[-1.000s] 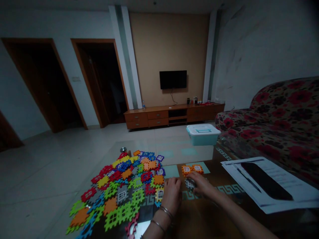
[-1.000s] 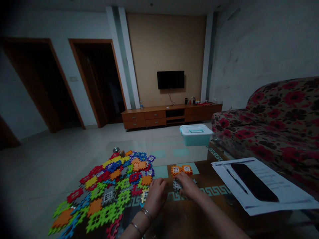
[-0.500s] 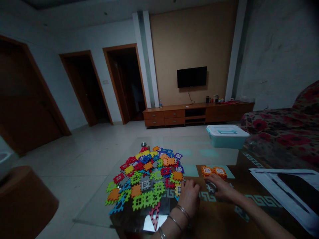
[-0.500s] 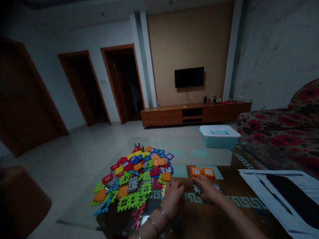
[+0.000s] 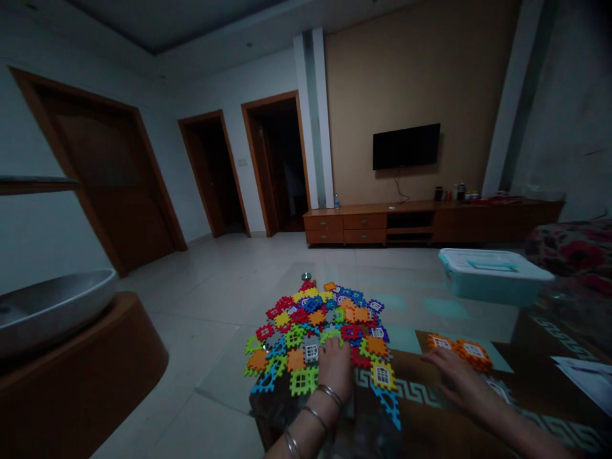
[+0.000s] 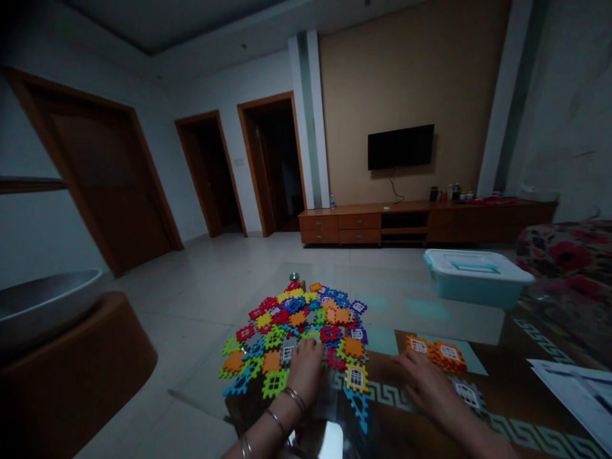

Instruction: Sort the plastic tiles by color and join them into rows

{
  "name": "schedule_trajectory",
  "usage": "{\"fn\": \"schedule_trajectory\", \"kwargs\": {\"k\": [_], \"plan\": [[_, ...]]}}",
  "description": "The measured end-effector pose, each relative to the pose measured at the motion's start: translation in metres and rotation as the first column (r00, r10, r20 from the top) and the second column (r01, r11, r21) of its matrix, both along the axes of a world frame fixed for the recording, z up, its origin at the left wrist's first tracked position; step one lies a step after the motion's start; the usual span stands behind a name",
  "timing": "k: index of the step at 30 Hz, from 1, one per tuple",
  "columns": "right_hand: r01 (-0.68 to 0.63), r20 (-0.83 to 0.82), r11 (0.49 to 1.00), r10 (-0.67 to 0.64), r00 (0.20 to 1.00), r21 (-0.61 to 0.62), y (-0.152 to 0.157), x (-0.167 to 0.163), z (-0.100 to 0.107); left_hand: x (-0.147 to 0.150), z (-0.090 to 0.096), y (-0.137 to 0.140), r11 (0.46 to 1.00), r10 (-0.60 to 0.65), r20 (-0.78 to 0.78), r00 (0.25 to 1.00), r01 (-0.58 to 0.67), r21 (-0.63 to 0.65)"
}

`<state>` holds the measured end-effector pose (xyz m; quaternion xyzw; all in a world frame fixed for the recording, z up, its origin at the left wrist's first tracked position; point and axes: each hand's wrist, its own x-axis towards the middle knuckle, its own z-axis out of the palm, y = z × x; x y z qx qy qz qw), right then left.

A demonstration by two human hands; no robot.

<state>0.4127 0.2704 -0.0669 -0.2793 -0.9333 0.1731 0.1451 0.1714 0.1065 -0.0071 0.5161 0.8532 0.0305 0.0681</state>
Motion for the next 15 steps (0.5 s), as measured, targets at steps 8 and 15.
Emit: {"fn": "schedule_trajectory", "kwargs": {"k": [8,15], "plan": [[-0.141,-0.031,0.984,0.139,0.990,-0.110,-0.058,-0.063,0.014,-0.077,-0.009,-0.019,0.998,0.057,0.072,0.996,-0.058,0.020],[-0.178,0.081,0.976,0.189,0.979,-0.123,-0.079,-0.094,0.017,-0.084,-0.012,-0.020,0.999,0.042,0.063,0.997,-0.044,0.029]]}}
